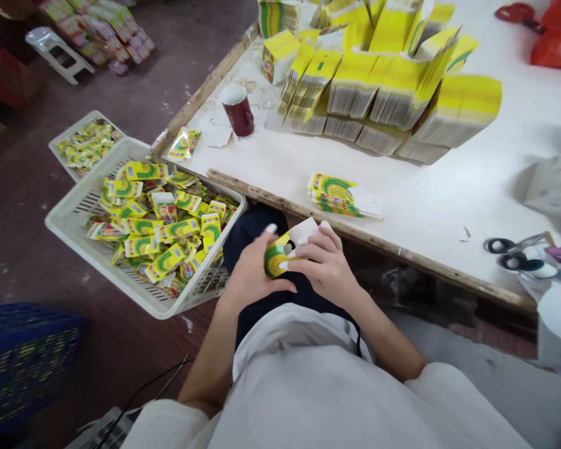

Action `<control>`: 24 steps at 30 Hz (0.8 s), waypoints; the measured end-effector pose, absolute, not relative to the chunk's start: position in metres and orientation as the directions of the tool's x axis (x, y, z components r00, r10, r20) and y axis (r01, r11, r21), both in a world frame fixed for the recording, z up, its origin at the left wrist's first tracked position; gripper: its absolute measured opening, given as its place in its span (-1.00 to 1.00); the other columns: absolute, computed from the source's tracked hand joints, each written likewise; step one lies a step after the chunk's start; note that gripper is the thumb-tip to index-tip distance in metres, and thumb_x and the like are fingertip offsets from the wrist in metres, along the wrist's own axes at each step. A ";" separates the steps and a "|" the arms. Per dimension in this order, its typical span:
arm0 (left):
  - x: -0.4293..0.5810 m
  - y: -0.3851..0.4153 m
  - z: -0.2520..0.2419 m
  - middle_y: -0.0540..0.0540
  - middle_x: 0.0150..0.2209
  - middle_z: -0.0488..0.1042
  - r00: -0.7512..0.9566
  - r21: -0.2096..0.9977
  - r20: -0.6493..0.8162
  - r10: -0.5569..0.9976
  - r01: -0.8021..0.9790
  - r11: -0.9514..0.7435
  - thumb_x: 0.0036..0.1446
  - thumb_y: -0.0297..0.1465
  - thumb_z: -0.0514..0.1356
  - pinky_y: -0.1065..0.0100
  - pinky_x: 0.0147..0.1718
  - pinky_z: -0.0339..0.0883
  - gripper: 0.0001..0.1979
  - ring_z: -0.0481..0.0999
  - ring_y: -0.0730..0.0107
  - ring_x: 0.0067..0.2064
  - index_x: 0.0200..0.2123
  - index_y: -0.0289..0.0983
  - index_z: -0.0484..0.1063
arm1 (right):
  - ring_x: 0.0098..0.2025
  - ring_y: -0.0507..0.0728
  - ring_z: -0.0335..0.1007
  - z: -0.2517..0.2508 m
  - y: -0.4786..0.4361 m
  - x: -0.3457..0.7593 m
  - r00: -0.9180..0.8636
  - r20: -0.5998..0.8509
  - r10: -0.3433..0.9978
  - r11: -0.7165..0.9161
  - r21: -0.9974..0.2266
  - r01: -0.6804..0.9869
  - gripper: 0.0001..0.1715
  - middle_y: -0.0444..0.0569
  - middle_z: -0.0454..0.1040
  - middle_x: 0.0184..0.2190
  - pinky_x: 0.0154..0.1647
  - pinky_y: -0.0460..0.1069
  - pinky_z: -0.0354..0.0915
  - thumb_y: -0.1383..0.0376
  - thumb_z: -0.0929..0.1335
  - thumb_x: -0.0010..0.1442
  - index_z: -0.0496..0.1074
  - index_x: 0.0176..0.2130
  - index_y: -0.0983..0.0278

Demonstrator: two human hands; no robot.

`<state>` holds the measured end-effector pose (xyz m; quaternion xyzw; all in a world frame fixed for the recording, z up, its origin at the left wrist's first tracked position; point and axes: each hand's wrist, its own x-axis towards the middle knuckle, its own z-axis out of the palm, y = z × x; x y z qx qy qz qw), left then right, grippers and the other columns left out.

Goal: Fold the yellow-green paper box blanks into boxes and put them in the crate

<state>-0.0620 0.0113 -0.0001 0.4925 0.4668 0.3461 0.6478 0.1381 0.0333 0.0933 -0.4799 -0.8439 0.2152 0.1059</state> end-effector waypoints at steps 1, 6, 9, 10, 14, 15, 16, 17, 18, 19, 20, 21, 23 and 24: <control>-0.058 0.011 0.004 -0.22 0.06 0.53 0.384 0.950 -0.309 0.870 0.078 0.303 -0.17 -0.11 0.50 0.06 0.06 0.41 -0.14 0.55 -0.04 0.06 0.18 -0.21 0.29 | 0.01 0.18 0.38 0.091 0.031 0.136 -0.455 0.023 0.890 0.411 -0.473 0.779 -0.76 -0.12 0.55 -0.14 0.37 0.23 0.03 0.32 0.35 0.31 0.50 -0.08 0.00; -0.032 0.006 0.011 -0.19 0.00 0.56 0.328 0.944 -0.294 0.898 0.248 0.219 -0.01 -0.22 0.39 0.06 0.04 0.41 -0.36 0.58 0.03 -0.01 0.11 -0.23 0.27 | 0.35 0.36 0.17 0.067 0.022 0.132 0.147 -0.157 0.977 -0.212 -0.817 0.537 -0.10 0.18 0.20 0.33 0.34 0.32 0.17 -0.06 0.39 0.21 0.06 0.37 0.16; -0.021 0.002 0.011 -0.26 0.07 0.52 0.346 0.947 -0.146 0.927 0.320 0.030 -0.01 -0.24 0.39 -0.12 0.28 0.11 -0.28 0.52 -0.02 0.10 0.17 -0.27 0.19 | 0.29 0.30 0.30 0.060 0.021 0.131 0.043 -0.616 0.786 -0.614 -0.772 0.162 -0.21 0.08 0.30 0.31 0.32 0.28 0.24 -0.05 0.37 0.24 0.16 0.34 0.11; -0.018 0.001 0.011 -0.27 0.07 0.52 0.356 0.946 -0.119 0.927 0.325 -0.003 -0.01 -0.26 0.39 -0.12 0.29 0.09 -0.25 0.52 -0.02 0.10 0.19 -0.27 0.15 | 0.26 0.29 0.35 0.060 0.022 0.131 -0.036 -0.705 0.708 -0.699 -0.707 0.108 -0.22 0.05 0.36 0.27 0.31 0.28 0.25 -0.03 0.39 0.23 0.19 0.33 0.10; -0.010 -0.006 0.011 -0.24 0.01 0.50 0.242 0.942 -0.048 0.969 0.335 -0.037 -0.04 -0.30 0.40 0.07 0.07 0.34 -0.21 0.55 0.03 0.02 0.19 -0.24 0.08 | 0.26 0.24 0.36 0.064 0.026 0.133 -0.227 -0.779 0.585 -0.789 -0.611 0.063 -0.24 -0.08 0.44 0.22 0.35 0.27 0.22 -0.01 0.44 0.20 0.27 0.31 0.02; -0.009 -0.007 0.010 -0.21 -0.02 0.50 0.200 0.939 -0.003 0.980 0.339 -0.066 -0.03 -0.33 0.39 0.10 0.01 0.36 -0.24 0.55 0.06 -0.02 0.17 -0.23 0.09 | 0.27 0.25 0.35 0.064 0.026 0.134 -0.241 -0.777 0.581 -0.792 -0.608 0.052 -0.27 -0.09 0.44 0.22 0.36 0.27 0.19 -0.04 0.44 0.20 0.31 0.28 0.02; -0.008 -0.007 0.009 -0.18 -0.06 0.50 0.160 0.934 0.048 0.986 0.342 -0.101 -0.03 -0.36 0.37 0.13 -0.05 0.37 -0.29 0.56 0.09 -0.06 0.14 -0.22 0.11 | 0.27 0.26 0.34 0.063 0.026 0.135 -0.247 -0.781 0.574 -0.799 -0.600 0.040 -0.29 -0.09 0.45 0.22 0.37 0.28 0.18 -0.07 0.44 0.19 0.36 0.25 0.03; -0.008 -0.007 0.008 -0.15 -0.11 0.49 0.126 0.929 0.096 0.987 0.343 -0.135 -0.03 -0.40 0.35 0.16 -0.09 0.37 -0.35 0.55 0.12 -0.10 0.10 -0.21 0.14 | 0.27 0.27 0.35 0.061 0.026 0.135 -0.241 -0.788 0.567 -0.807 -0.590 0.029 -0.29 -0.08 0.46 0.21 0.36 0.28 0.18 -0.10 0.44 0.17 0.39 0.22 0.04; -0.009 -0.007 0.008 -0.12 -0.14 0.48 0.105 0.926 0.135 0.985 0.341 -0.164 -0.04 -0.44 0.33 0.19 -0.13 0.36 -0.40 0.55 0.15 -0.12 0.06 -0.19 0.16 | 0.26 0.29 0.36 0.060 0.025 0.134 -0.226 -0.794 0.564 -0.812 -0.583 0.022 -0.28 -0.07 0.47 0.20 0.36 0.29 0.19 -0.13 0.44 0.14 0.41 0.21 0.06; -0.010 -0.006 0.008 -0.10 -0.16 0.47 0.096 0.924 0.157 0.983 0.336 -0.181 -0.04 -0.47 0.31 0.20 -0.16 0.36 -0.44 0.55 0.16 -0.13 0.02 -0.18 0.18 | 0.26 0.31 0.36 0.058 0.023 0.133 -0.204 -0.796 0.570 -0.810 -0.585 0.021 -0.26 -0.05 0.48 0.19 0.35 0.29 0.21 -0.16 0.43 0.14 0.42 0.20 0.07; -0.010 -0.005 0.009 -0.10 -0.17 0.46 0.100 0.928 0.153 0.983 0.328 -0.178 -0.05 -0.48 0.29 0.22 -0.19 0.36 -0.47 0.54 0.17 -0.14 -0.01 -0.17 0.19 | 0.26 0.31 0.35 0.057 0.021 0.132 -0.177 -0.787 0.591 -0.795 -0.605 0.037 -0.24 -0.03 0.47 0.20 0.35 0.28 0.21 -0.18 0.41 0.15 0.42 0.21 0.09; -0.011 -0.005 0.009 -0.09 -0.17 0.45 0.113 0.938 0.122 0.986 0.313 -0.152 -0.05 -0.47 0.29 0.24 -0.22 0.36 -0.49 0.54 0.18 -0.15 -0.02 -0.17 0.20 | 0.29 0.31 0.32 0.057 0.020 0.130 -0.158 -0.760 0.630 -0.760 -0.645 0.078 -0.23 -0.01 0.45 0.22 0.37 0.27 0.18 -0.20 0.38 0.18 0.40 0.23 0.11; -0.011 -0.006 0.010 -0.07 -0.20 0.43 0.152 0.963 -0.004 0.988 0.266 -0.037 -0.02 -0.43 0.29 0.28 -0.31 0.36 -0.52 0.53 0.23 -0.24 -0.03 -0.17 0.21 | 0.34 0.30 0.25 0.060 0.016 0.126 -0.154 -0.656 0.739 -0.618 -0.751 0.233 -0.24 0.02 0.39 0.27 0.41 0.25 0.11 -0.15 0.35 0.24 0.35 0.28 0.15; -0.010 -0.007 0.010 -0.06 -0.23 0.41 0.168 0.969 -0.074 0.983 0.243 0.032 -0.01 -0.41 0.29 0.30 -0.36 0.35 -0.52 0.52 0.27 -0.30 -0.03 -0.17 0.20 | 0.36 0.28 0.21 0.063 0.015 0.125 -0.181 -0.590 0.787 -0.517 -0.790 0.330 -0.27 0.03 0.35 0.30 0.43 0.23 0.08 -0.06 0.35 0.27 0.31 0.31 0.15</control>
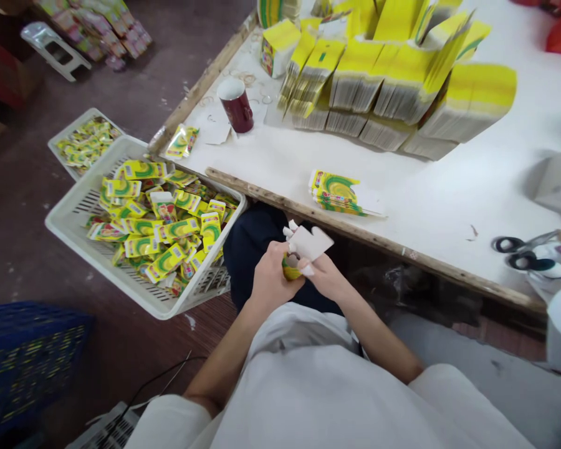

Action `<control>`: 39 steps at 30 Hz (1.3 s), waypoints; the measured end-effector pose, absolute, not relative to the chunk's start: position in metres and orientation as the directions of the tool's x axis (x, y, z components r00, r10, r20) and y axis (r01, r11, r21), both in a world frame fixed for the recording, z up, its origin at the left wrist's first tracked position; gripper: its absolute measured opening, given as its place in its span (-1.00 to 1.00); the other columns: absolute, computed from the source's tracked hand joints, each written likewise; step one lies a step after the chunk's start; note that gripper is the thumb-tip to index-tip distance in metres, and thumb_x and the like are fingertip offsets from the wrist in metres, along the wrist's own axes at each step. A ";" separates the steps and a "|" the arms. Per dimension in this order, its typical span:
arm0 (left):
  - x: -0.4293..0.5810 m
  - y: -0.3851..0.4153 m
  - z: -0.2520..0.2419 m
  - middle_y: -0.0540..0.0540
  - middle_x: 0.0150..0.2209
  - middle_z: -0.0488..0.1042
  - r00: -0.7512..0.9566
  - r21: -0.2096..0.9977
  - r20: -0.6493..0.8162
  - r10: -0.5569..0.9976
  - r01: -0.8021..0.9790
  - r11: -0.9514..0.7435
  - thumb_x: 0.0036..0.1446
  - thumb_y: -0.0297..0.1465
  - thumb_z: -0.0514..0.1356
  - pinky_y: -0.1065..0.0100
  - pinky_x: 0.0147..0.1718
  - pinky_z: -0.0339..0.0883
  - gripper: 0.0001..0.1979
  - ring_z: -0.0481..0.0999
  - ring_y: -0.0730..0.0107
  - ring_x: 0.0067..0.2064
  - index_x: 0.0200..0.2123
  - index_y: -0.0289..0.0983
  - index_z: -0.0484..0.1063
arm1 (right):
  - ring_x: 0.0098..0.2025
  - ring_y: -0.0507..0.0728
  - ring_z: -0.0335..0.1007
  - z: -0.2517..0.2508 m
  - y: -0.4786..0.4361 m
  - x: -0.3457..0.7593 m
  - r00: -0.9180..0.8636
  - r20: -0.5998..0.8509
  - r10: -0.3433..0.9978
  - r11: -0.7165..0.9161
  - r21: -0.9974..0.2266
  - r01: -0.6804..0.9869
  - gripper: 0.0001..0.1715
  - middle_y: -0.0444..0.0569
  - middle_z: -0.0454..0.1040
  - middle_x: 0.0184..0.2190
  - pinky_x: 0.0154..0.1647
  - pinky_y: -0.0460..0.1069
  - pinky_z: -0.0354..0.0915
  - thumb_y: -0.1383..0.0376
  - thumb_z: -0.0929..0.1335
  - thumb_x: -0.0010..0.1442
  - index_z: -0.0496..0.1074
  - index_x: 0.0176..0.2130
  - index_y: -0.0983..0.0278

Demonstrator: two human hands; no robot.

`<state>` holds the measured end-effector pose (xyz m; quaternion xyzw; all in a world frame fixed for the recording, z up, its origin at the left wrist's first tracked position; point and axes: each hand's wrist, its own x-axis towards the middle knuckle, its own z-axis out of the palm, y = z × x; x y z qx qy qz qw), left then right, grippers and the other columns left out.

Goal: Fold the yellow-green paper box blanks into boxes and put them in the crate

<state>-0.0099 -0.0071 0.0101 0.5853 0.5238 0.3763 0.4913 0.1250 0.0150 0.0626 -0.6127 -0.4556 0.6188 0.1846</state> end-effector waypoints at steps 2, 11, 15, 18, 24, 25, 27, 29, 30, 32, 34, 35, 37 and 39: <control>-0.006 -0.011 0.008 -0.06 -0.23 0.38 0.169 0.968 -0.169 0.971 0.212 0.132 -0.01 -0.40 0.28 0.30 -0.40 0.35 -0.49 0.50 0.29 -0.35 0.00 -0.20 0.16 | 0.38 0.24 0.18 0.067 0.013 0.123 -0.263 -0.478 0.838 -0.311 -0.815 0.490 -0.37 0.02 0.28 0.35 0.42 0.18 0.11 0.17 0.34 0.31 0.29 0.33 0.14; -0.022 -0.011 0.004 -0.21 -0.05 0.51 0.141 0.932 -0.223 0.965 0.321 0.168 -0.06 -0.41 0.33 0.06 -0.04 0.46 -0.40 0.57 0.04 -0.03 0.08 -0.23 0.26 | 0.39 0.23 0.18 0.064 0.017 0.146 -0.311 -0.310 0.898 -0.014 -0.729 0.684 -0.49 0.12 0.16 0.40 0.31 0.16 0.27 0.38 0.28 0.31 0.43 0.21 0.15; -0.038 -0.003 0.008 -0.19 -0.05 0.57 0.236 0.938 -0.270 0.934 0.285 0.199 -0.06 -0.34 0.38 0.09 0.00 0.47 -0.44 0.61 0.08 -0.04 0.04 -0.22 0.34 | 0.35 0.25 0.24 0.067 0.031 0.167 -0.478 -0.400 0.782 0.012 -0.758 0.653 -0.69 0.16 0.19 0.38 0.28 0.17 0.29 0.33 0.34 0.30 0.53 0.03 0.17; -0.039 0.003 0.011 -0.18 -0.05 0.59 0.287 0.950 -0.257 0.923 0.249 0.188 -0.07 -0.33 0.39 0.12 0.01 0.48 -0.44 0.62 0.10 -0.05 0.04 -0.23 0.36 | 0.34 0.26 0.25 0.072 0.040 0.173 -0.562 -0.423 0.711 0.013 -0.791 0.612 -0.72 0.22 0.21 0.34 0.29 0.17 0.26 0.28 0.40 0.27 0.50 -0.01 0.22; -0.027 0.002 0.008 -0.24 -0.01 0.56 0.222 0.967 -0.236 0.946 0.152 0.206 -0.08 -0.31 0.42 0.10 0.03 0.47 -0.38 0.59 0.06 0.00 0.07 -0.26 0.35 | 0.42 0.36 0.03 0.065 0.032 0.155 -0.477 -0.371 0.797 -0.003 -0.792 0.611 -0.18 0.37 0.04 0.36 0.34 0.30 0.17 0.20 0.43 0.22 0.01 0.29 0.27; -0.027 0.002 0.004 -0.22 -0.01 0.55 0.166 0.963 -0.271 0.948 0.051 0.266 -0.09 -0.26 0.44 0.13 0.00 0.48 -0.36 0.60 0.08 -0.02 0.07 -0.24 0.35 | 0.38 0.35 0.11 0.062 0.034 0.156 -0.460 -0.357 0.813 -0.012 -0.800 0.599 -0.11 0.34 0.08 0.35 0.32 0.29 0.20 0.16 0.45 0.20 -0.03 0.31 0.26; -0.030 0.002 -0.007 -0.19 0.02 0.52 -0.049 0.901 -0.378 0.924 -0.247 0.356 -0.04 -0.10 0.41 0.19 -0.07 0.51 -0.35 0.60 0.14 -0.03 0.07 -0.18 0.31 | 0.24 0.31 0.30 0.058 0.042 0.166 -0.325 -0.319 0.890 -0.026 -0.748 0.663 -0.16 0.25 0.26 0.23 0.23 0.23 0.31 0.10 0.45 0.20 0.04 0.28 0.25; -0.037 0.005 -0.019 -0.19 0.06 0.48 -0.278 0.766 -0.543 0.793 -0.550 0.332 0.08 0.10 0.25 0.20 -0.06 0.51 -0.41 0.58 0.17 0.01 0.02 -0.14 0.29 | 0.08 0.27 0.39 0.053 0.058 0.187 -0.056 -0.211 0.976 -0.076 -0.567 0.820 -0.44 0.17 0.39 0.06 0.12 0.20 0.37 0.14 0.41 0.24 0.23 0.14 0.26; -0.040 0.007 -0.024 -0.19 0.07 0.46 -0.335 0.688 -0.629 0.701 -0.659 0.303 0.12 0.16 0.15 0.19 -0.02 0.50 -0.43 0.56 0.19 0.05 -0.02 -0.14 0.29 | 0.05 0.28 0.38 0.050 0.066 0.199 0.086 -0.123 0.989 -0.131 -0.441 0.888 -0.58 0.17 0.41 0.00 0.09 0.21 0.36 0.18 0.40 0.25 0.30 0.04 0.26; -0.042 0.008 -0.030 -0.21 0.08 0.44 -0.305 0.530 -0.773 0.557 -0.792 0.302 0.16 0.19 0.06 0.18 0.06 0.46 -0.45 0.53 0.21 0.10 -0.09 -0.15 0.28 | 0.07 0.35 0.27 0.044 0.082 0.222 0.231 -0.039 0.972 -0.231 -0.320 0.919 -0.71 0.23 0.38 -0.05 0.15 0.31 0.23 0.25 0.43 0.20 0.35 -0.11 0.27; -0.037 0.005 -0.029 -0.24 0.12 0.43 -0.164 0.404 -0.839 0.518 -0.827 0.392 0.19 0.10 0.11 0.18 0.06 0.46 -0.52 0.53 0.23 0.10 -0.09 -0.17 0.28 | 0.05 0.37 0.21 0.037 0.093 0.238 0.286 -0.033 0.958 -0.284 -0.276 0.918 -0.71 0.23 0.36 -0.10 0.17 0.36 0.12 0.30 0.49 0.11 0.32 -0.25 0.24; -0.033 0.002 -0.027 -0.25 0.14 0.42 -0.093 0.376 -0.840 0.534 -0.811 0.449 0.20 0.04 0.15 0.19 0.02 0.47 -0.55 0.54 0.25 0.07 -0.05 -0.17 0.29 | 0.03 0.36 0.20 0.035 0.096 0.242 0.299 -0.037 0.954 -0.297 -0.265 0.917 -0.66 0.20 0.36 -0.13 0.17 0.35 0.10 0.32 0.51 0.06 0.29 -0.30 0.22; -0.022 -0.005 -0.021 -0.24 0.12 0.45 0.008 0.382 -0.812 0.584 -0.748 0.543 0.18 -0.06 0.22 0.26 -0.07 0.49 -0.56 0.57 0.31 -0.02 0.01 -0.17 0.29 | -0.02 0.32 0.20 0.033 0.099 0.243 0.309 -0.047 0.950 -0.311 -0.255 0.916 -0.58 0.15 0.36 -0.18 0.15 0.31 0.11 0.38 0.52 0.00 0.21 -0.35 0.19; -0.012 -0.011 -0.014 -0.21 0.03 0.50 0.051 0.417 -0.782 0.621 -0.697 0.583 0.14 -0.11 0.26 0.33 -0.16 0.48 -0.54 0.58 0.37 -0.13 0.03 -0.18 0.30 | -0.07 0.28 0.22 0.036 0.099 0.238 0.314 -0.057 0.948 -0.318 -0.262 0.911 -0.55 0.10 0.37 -0.23 0.10 0.27 0.14 0.43 0.50 -0.02 0.17 -0.35 0.17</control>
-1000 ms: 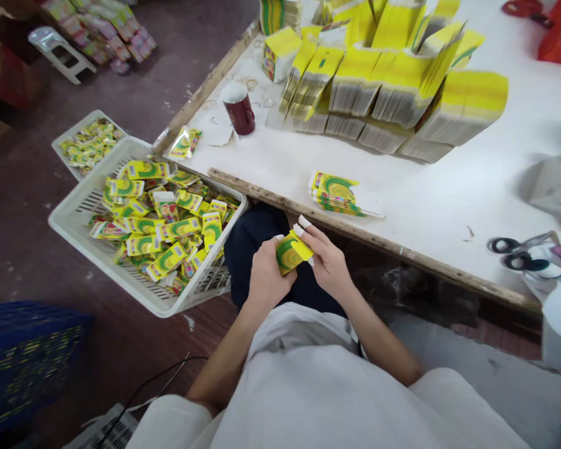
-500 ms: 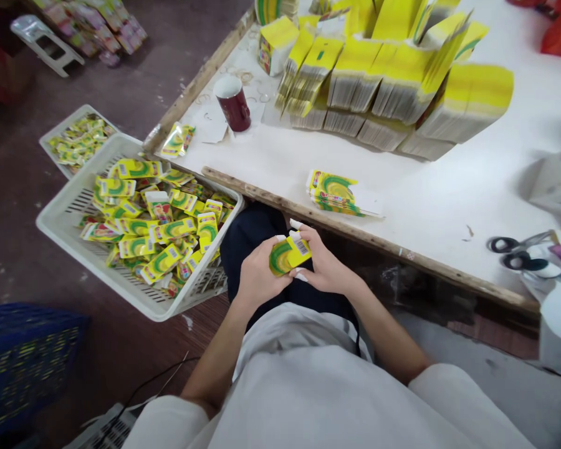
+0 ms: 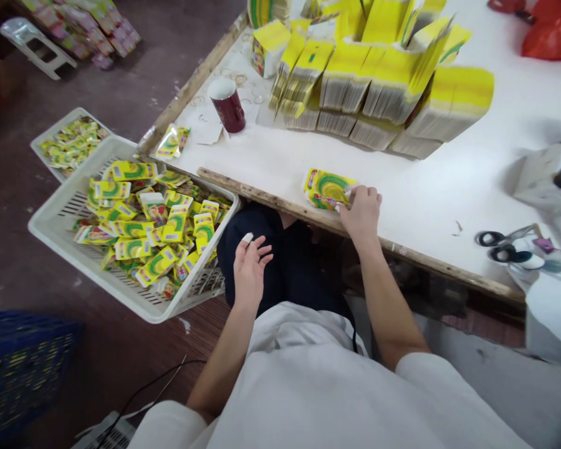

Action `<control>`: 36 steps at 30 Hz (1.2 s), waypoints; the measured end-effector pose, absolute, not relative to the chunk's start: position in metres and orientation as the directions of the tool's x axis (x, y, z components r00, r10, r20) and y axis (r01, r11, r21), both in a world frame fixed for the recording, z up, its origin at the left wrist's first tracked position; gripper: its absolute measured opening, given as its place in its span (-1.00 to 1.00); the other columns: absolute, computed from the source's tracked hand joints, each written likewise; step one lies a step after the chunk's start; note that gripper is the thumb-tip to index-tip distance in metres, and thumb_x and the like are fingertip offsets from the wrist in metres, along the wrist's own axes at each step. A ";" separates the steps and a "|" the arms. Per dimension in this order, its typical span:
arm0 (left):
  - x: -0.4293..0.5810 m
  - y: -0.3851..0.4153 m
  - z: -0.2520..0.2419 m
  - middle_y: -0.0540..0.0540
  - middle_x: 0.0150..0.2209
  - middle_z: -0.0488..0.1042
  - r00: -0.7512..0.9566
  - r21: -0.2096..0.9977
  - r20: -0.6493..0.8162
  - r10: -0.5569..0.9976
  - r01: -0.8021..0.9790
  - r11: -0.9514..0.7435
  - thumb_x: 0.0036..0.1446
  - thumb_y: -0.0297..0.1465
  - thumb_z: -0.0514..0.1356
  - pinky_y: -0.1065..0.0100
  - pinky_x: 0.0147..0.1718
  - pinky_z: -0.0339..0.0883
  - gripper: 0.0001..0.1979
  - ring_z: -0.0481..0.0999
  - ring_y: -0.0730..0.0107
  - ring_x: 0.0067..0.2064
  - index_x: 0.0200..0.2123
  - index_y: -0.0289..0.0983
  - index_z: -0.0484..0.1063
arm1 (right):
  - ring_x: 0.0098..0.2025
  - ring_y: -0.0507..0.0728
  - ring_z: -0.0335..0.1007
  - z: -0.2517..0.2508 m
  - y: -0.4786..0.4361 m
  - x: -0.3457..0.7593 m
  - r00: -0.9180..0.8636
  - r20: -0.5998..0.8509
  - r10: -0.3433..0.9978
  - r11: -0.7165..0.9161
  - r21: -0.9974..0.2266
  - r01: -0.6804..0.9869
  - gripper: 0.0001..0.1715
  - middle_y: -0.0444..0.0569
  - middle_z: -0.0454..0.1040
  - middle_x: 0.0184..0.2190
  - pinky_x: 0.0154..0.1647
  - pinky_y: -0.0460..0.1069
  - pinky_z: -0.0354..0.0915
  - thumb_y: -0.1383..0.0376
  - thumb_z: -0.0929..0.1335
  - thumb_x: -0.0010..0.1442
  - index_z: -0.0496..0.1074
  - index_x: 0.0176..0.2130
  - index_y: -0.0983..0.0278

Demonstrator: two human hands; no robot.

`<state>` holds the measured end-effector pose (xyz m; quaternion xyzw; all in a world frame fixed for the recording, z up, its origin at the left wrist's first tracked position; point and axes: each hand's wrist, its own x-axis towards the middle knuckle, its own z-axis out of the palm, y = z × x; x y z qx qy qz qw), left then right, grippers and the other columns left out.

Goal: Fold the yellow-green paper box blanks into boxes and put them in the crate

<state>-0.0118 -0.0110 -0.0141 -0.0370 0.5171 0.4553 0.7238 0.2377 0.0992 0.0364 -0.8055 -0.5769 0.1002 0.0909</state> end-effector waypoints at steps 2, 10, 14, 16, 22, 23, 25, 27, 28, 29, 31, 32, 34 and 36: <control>-0.006 -0.014 -0.010 -0.20 -0.04 0.53 0.094 0.444 -0.747 0.658 -0.666 0.599 0.13 -0.08 0.28 0.34 -0.20 0.47 -0.50 0.58 0.36 -0.17 0.04 -0.21 0.33 | -0.17 0.22 0.26 0.045 0.097 0.228 0.325 -0.068 0.943 -0.330 -0.291 0.898 -0.58 0.05 0.39 -0.27 0.01 0.22 0.21 0.44 0.46 0.01 0.15 -0.31 0.17; 0.009 -0.003 0.003 -0.30 0.24 0.32 -0.002 0.720 -0.479 0.878 -0.572 0.392 -0.10 0.40 0.04 0.04 0.04 0.43 -0.05 0.41 -0.02 0.21 0.19 -0.10 0.20 | -0.48 0.02 0.33 0.081 0.046 0.152 0.014 -0.393 0.920 -0.269 -0.602 0.752 -0.72 -0.19 0.40 -0.43 -0.44 -0.06 0.29 0.29 0.38 0.12 0.20 -0.20 0.17; 0.009 0.007 0.011 -0.15 -0.21 0.42 -0.123 0.764 -0.484 0.867 -0.542 0.350 0.09 0.34 -0.17 0.19 -0.18 0.48 -0.25 0.52 0.21 -0.17 -0.10 -0.15 0.33 | -0.44 -0.01 0.28 0.073 0.012 0.115 -0.254 -0.618 0.744 -0.522 -0.775 0.357 -0.56 -0.21 0.35 -0.39 -0.42 -0.09 0.26 0.14 0.46 0.11 0.16 -0.17 0.17; 0.007 0.010 0.010 -0.01 -0.40 0.28 -0.184 0.729 -0.528 0.829 -0.598 0.332 0.17 0.26 -0.13 0.31 -0.33 0.44 -0.40 0.39 0.38 -0.40 -0.28 -0.15 0.27 | -0.39 0.00 0.28 0.068 0.004 0.108 -0.219 -0.627 0.747 -0.555 -0.771 0.314 -0.41 -0.21 0.35 -0.35 -0.36 -0.08 0.28 0.12 0.53 0.02 0.15 -0.14 0.16; 0.003 -0.003 -0.001 -0.04 -0.29 0.46 -0.155 0.735 -0.556 0.816 -0.550 0.396 0.03 0.23 0.19 0.29 -0.23 0.48 -0.40 0.52 0.34 -0.28 -0.19 -0.16 0.39 | -0.36 0.04 0.33 0.068 0.021 0.127 -0.133 -0.562 0.816 -0.459 -0.771 0.441 -0.74 -0.17 0.42 -0.38 -0.31 -0.04 0.27 0.22 0.44 0.13 0.36 -0.20 0.21; 0.003 -0.007 -0.002 -0.06 -0.26 0.52 -0.151 0.731 -0.574 0.805 -0.538 0.420 0.01 0.16 0.28 0.27 -0.20 0.49 -0.44 0.56 0.29 -0.24 -0.18 -0.18 0.44 | -0.36 0.04 0.35 0.071 0.026 0.132 -0.115 -0.548 0.829 -0.448 -0.772 0.450 -0.81 -0.16 0.44 -0.38 -0.32 -0.04 0.27 0.23 0.43 0.15 0.39 -0.22 0.21; 0.002 -0.012 -0.005 -0.08 -0.28 0.59 -0.119 0.696 -0.620 0.775 -0.539 0.474 0.03 0.00 0.36 0.22 -0.17 0.52 -0.56 0.61 0.21 -0.22 -0.23 -0.24 0.51 | -0.38 0.05 0.37 0.075 0.034 0.142 -0.094 -0.522 0.848 -0.417 -0.765 0.492 -0.90 -0.15 0.47 -0.40 -0.34 -0.04 0.28 0.26 0.41 0.16 0.43 -0.28 0.22; -0.004 -0.013 -0.009 -0.11 -0.28 0.63 -0.050 0.667 -0.626 0.779 -0.552 0.501 0.08 -0.08 0.36 0.15 -0.11 0.52 -0.64 0.64 0.15 -0.19 -0.23 -0.27 0.55 | -0.40 0.07 0.39 0.080 0.040 0.151 -0.092 -0.464 0.881 -0.337 -0.753 0.565 -0.97 -0.14 0.50 -0.42 -0.36 -0.03 0.30 0.31 0.39 0.16 0.45 -0.31 0.22; -0.010 -0.012 -0.011 -0.15 -0.23 0.64 -0.008 0.666 -0.599 0.801 -0.560 0.492 0.10 -0.07 0.34 0.11 -0.04 0.51 -0.61 0.64 0.11 -0.12 -0.17 -0.26 0.56 | -0.38 0.09 0.41 0.083 0.042 0.155 -0.098 -0.409 0.907 -0.269 -0.744 0.612 -0.96 -0.13 0.52 -0.41 -0.34 -0.01 0.32 0.33 0.37 0.17 0.47 -0.31 0.21; -0.018 -0.009 -0.013 -0.19 -0.14 0.64 0.028 0.679 -0.549 0.835 -0.568 0.466 0.11 -0.03 0.32 0.06 0.05 0.46 -0.54 0.63 0.06 -0.03 -0.07 -0.24 0.54 | -0.34 0.11 0.43 0.086 0.044 0.159 -0.111 -0.339 0.934 -0.183 -0.722 0.667 -0.93 -0.10 0.54 -0.39 -0.29 0.02 0.34 0.34 0.36 0.19 0.48 -0.31 0.20; -0.037 -0.001 -0.017 -0.28 0.09 0.55 0.078 0.741 -0.396 0.915 -0.561 0.369 0.04 0.11 0.30 -0.02 0.21 0.32 -0.29 0.51 -0.02 0.17 0.14 -0.19 0.42 | -0.25 0.15 0.44 0.091 0.048 0.165 -0.177 -0.194 0.965 0.018 -0.626 0.780 -0.85 -0.06 0.57 -0.34 -0.15 0.09 0.35 0.36 0.34 0.24 0.51 -0.33 0.18; -0.045 0.003 -0.017 -0.31 0.20 0.46 0.099 0.786 -0.313 0.945 -0.532 0.316 -0.03 0.17 0.31 -0.05 0.27 0.23 -0.15 0.42 -0.07 0.25 0.23 -0.16 0.33 | -0.21 0.17 0.43 0.094 0.048 0.166 -0.235 -0.144 0.961 0.117 -0.560 0.820 -0.81 -0.06 0.58 -0.33 -0.07 0.13 0.34 0.36 0.33 0.27 0.51 -0.34 0.17; -0.057 0.011 -0.013 -0.37 0.32 0.29 0.190 0.884 -0.200 0.961 -0.387 0.261 -0.23 0.17 0.41 -0.10 0.33 0.10 0.07 0.28 -0.15 0.35 0.30 -0.17 0.22 | -0.16 0.16 0.40 0.097 0.047 0.165 -0.387 -0.122 0.914 0.295 -0.456 0.840 -0.74 -0.09 0.59 -0.32 0.12 0.18 0.26 0.37 0.30 0.33 0.52 -0.33 0.13; -0.057 0.015 -0.004 -0.40 0.30 0.30 0.348 0.945 -0.206 0.915 -0.171 0.278 -0.31 0.03 0.52 -0.10 0.31 0.15 0.12 0.31 -0.19 0.32 0.29 -0.23 0.20 | -0.10 0.13 0.39 0.096 0.041 0.158 -0.524 -0.142 0.840 0.417 -0.450 0.790 -0.72 -0.15 0.58 -0.29 0.30 0.21 0.14 0.37 0.27 0.36 0.52 -0.27 0.08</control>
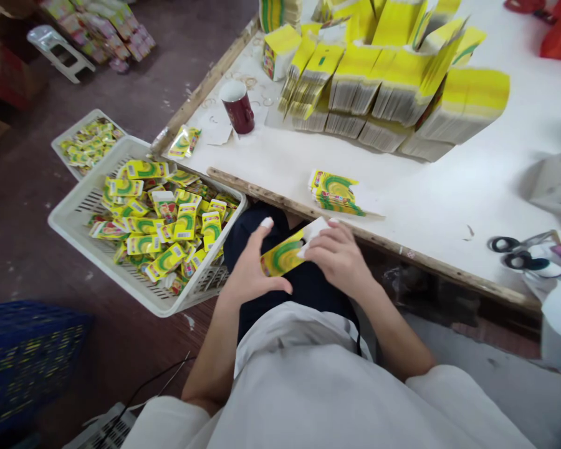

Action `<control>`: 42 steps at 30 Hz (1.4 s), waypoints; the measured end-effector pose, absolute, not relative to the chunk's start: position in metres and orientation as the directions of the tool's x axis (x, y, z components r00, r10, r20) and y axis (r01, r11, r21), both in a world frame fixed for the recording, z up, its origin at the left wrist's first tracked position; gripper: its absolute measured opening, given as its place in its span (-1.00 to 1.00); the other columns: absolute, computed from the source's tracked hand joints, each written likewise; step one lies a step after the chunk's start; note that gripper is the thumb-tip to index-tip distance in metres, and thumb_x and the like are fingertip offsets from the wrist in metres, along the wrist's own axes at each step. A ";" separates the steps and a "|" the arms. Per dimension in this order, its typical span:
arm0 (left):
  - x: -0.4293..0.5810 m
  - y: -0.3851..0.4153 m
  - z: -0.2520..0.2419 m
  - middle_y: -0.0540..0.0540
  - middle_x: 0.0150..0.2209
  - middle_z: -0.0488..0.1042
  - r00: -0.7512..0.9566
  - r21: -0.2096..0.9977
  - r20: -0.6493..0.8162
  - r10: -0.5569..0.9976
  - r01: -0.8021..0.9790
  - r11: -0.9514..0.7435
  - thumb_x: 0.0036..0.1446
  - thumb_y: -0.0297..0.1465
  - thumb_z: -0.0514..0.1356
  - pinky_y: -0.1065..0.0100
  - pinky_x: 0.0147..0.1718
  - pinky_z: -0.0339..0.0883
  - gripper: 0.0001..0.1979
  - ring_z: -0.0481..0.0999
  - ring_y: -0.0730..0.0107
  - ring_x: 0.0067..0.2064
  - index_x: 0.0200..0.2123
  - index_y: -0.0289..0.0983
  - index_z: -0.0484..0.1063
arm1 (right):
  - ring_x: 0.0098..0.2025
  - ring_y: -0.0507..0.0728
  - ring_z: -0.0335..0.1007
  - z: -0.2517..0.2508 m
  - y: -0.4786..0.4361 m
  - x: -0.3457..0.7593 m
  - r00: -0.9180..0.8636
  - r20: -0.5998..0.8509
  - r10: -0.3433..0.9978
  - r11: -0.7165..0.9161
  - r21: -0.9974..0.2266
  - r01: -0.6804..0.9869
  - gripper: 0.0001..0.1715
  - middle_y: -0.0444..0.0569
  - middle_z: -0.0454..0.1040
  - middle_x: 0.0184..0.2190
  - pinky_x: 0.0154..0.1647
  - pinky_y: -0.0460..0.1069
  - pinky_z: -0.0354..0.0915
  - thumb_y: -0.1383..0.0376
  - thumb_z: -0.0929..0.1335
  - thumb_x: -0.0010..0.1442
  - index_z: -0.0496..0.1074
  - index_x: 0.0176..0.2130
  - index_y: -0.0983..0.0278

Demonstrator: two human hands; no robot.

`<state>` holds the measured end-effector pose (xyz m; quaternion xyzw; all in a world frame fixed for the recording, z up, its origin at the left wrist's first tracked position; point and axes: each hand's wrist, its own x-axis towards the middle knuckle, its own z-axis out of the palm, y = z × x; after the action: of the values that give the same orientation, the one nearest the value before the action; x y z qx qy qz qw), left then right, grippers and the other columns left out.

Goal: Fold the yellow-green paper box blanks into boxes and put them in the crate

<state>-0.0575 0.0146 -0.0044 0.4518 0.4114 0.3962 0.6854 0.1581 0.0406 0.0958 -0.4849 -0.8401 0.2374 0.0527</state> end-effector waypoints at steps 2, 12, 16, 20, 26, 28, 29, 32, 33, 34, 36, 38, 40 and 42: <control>-0.048 0.014 0.007 -0.31 0.15 0.46 0.440 0.946 -0.298 0.847 0.017 0.324 -0.21 -0.12 0.52 -0.02 0.16 0.36 -0.04 0.49 -0.11 0.16 0.24 -0.25 0.23 | 0.01 0.16 0.38 0.090 0.032 0.149 -0.513 -0.075 0.855 0.416 -0.492 0.765 -0.83 -0.12 0.56 -0.16 0.38 0.24 0.06 0.30 0.31 0.34 0.49 -0.16 0.06; -0.010 -0.011 0.016 -0.17 -0.02 0.50 0.231 0.974 -0.177 0.957 0.183 0.136 -0.03 -0.34 0.36 0.26 -0.15 0.47 -0.34 0.59 0.13 -0.03 0.11 -0.18 0.16 | 0.05 0.26 0.50 0.060 0.016 0.126 -0.024 -0.615 0.788 -0.584 -0.759 0.286 -0.50 0.07 0.53 0.01 0.14 0.22 0.41 0.09 0.41 0.20 0.35 0.07 0.21; -0.010 -0.012 0.013 -0.04 -0.17 0.47 0.204 0.962 -0.226 0.952 0.200 0.186 -0.02 -0.34 0.32 0.33 -0.30 0.42 -0.53 0.60 0.24 -0.20 -0.06 -0.14 0.20 | 0.16 0.29 0.45 0.060 0.018 0.127 -0.055 -0.508 0.859 -0.461 -0.818 0.345 -0.36 0.08 0.50 0.13 0.24 0.23 0.34 0.02 0.40 0.21 0.32 0.19 0.20; -0.004 -0.012 0.003 -0.03 -0.27 0.45 0.219 0.950 -0.295 0.930 0.172 0.261 -0.01 -0.36 0.28 0.30 -0.38 0.38 -0.42 0.56 0.25 -0.33 0.06 -0.18 0.13 | 0.37 0.27 0.20 0.064 0.012 0.128 -0.291 -0.423 0.858 -0.206 -0.803 0.560 -0.31 0.09 0.24 0.36 0.36 0.18 0.22 0.16 0.35 0.30 0.20 0.36 0.18; -0.009 -0.011 -0.008 -0.27 0.04 0.42 0.158 0.945 -0.184 0.970 0.300 0.130 -0.11 -0.48 0.31 0.03 0.00 0.40 -0.31 0.49 -0.03 0.07 0.12 -0.24 0.17 | 0.39 0.22 0.18 0.060 0.013 0.145 -0.208 -0.267 0.941 -0.070 -0.754 0.653 -0.39 0.04 0.21 0.38 0.39 0.16 0.19 0.33 0.22 0.39 0.19 0.37 0.12; -0.017 -0.009 -0.006 -0.19 -0.05 0.50 0.185 0.928 -0.207 0.961 0.349 0.133 -0.08 -0.45 0.33 0.07 -0.03 0.42 -0.40 0.54 0.02 -0.01 0.06 -0.22 0.26 | 0.43 0.26 0.08 0.058 0.015 0.152 -0.266 -0.288 0.920 -0.040 -0.744 0.667 -0.30 0.10 0.10 0.43 0.41 0.19 0.16 0.29 0.27 0.37 0.08 0.42 0.16; -0.021 -0.008 -0.005 -0.17 -0.08 0.52 0.199 0.925 -0.211 0.957 0.357 0.130 -0.09 -0.42 0.36 0.10 -0.07 0.44 -0.41 0.56 0.04 -0.05 0.04 -0.22 0.29 | 0.45 0.28 0.03 0.058 0.015 0.156 -0.324 -0.316 0.892 -0.016 -0.737 0.676 -0.27 0.12 0.05 0.45 0.40 0.20 0.16 0.29 0.28 0.36 0.05 0.43 0.18; -0.032 -0.003 -0.003 -0.17 -0.10 0.57 0.226 0.926 -0.200 0.953 0.361 0.109 -0.12 -0.34 0.42 0.12 -0.10 0.46 -0.43 0.60 0.05 -0.09 -0.01 -0.24 0.35 | 0.43 0.27 0.08 0.063 0.021 0.166 -0.441 -0.393 0.807 0.045 -0.704 0.709 -0.31 0.18 0.05 0.44 0.35 0.19 0.23 0.33 0.26 0.36 0.11 0.41 0.21; -0.035 -0.001 -0.002 -0.18 -0.10 0.58 0.242 0.932 -0.192 0.951 0.349 0.099 -0.12 -0.32 0.43 0.13 -0.09 0.47 -0.44 0.60 0.05 -0.09 -0.02 -0.24 0.37 | 0.40 0.27 0.16 0.066 0.025 0.170 -0.462 -0.409 0.787 0.055 -0.699 0.713 -0.35 0.18 0.10 0.42 0.32 0.18 0.26 0.34 0.26 0.35 0.18 0.38 0.19; -0.038 0.001 -0.002 -0.19 -0.09 0.59 0.262 0.940 -0.181 0.948 0.329 0.089 -0.11 -0.29 0.44 0.13 -0.08 0.47 -0.44 0.61 0.06 -0.08 -0.03 -0.24 0.39 | 0.37 0.26 0.22 0.069 0.029 0.174 -0.488 -0.419 0.766 0.066 -0.703 0.708 -0.38 0.17 0.16 0.40 0.31 0.17 0.29 0.34 0.29 0.34 0.25 0.35 0.17; -0.042 0.006 0.000 -0.18 -0.09 0.60 0.305 0.955 -0.160 0.939 0.290 0.068 -0.12 -0.25 0.46 0.14 -0.06 0.48 -0.44 0.62 0.08 -0.07 -0.03 -0.24 0.41 | 0.33 0.26 0.29 0.076 0.038 0.180 -0.556 -0.428 0.712 0.086 -0.732 0.675 -0.43 0.13 0.24 0.36 0.29 0.15 0.30 0.31 0.37 0.30 0.36 0.27 0.12; -0.042 0.012 0.004 -0.18 -0.10 0.61 0.321 0.960 -0.137 0.937 0.275 0.046 -0.12 -0.24 0.47 0.15 -0.06 0.49 -0.43 0.63 0.10 -0.09 -0.03 -0.25 0.42 | 0.33 0.26 0.29 0.079 0.043 0.181 -0.596 -0.427 0.680 0.097 -0.753 0.650 -0.44 0.09 0.24 0.36 0.30 0.15 0.29 0.29 0.40 0.28 0.39 0.24 0.09; -0.039 0.015 0.009 -0.19 -0.10 0.61 0.277 0.952 -0.119 0.953 0.304 0.031 -0.09 -0.24 0.45 0.16 -0.07 0.50 -0.44 0.62 0.10 -0.10 -0.03 -0.26 0.42 | 0.37 0.27 0.22 0.077 0.039 0.176 -0.561 -0.422 0.712 0.096 -0.733 0.673 -0.42 0.11 0.16 0.40 0.32 0.18 0.26 0.32 0.34 0.32 0.32 0.30 0.10; -0.034 0.015 0.013 -0.21 -0.12 0.60 0.212 0.936 -0.108 0.971 0.350 0.028 -0.07 -0.24 0.43 0.16 -0.08 0.50 -0.47 0.62 0.09 -0.10 -0.03 -0.27 0.42 | 0.40 0.28 0.14 0.071 0.030 0.169 -0.474 -0.413 0.778 0.073 -0.690 0.721 -0.33 0.16 0.03 0.45 0.32 0.21 0.25 0.36 0.28 0.34 0.16 0.38 0.14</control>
<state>-0.0337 0.0153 0.0126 0.6162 0.5361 0.3263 0.4758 0.1689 0.0299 0.0713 -0.5119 -0.7317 0.4490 0.0318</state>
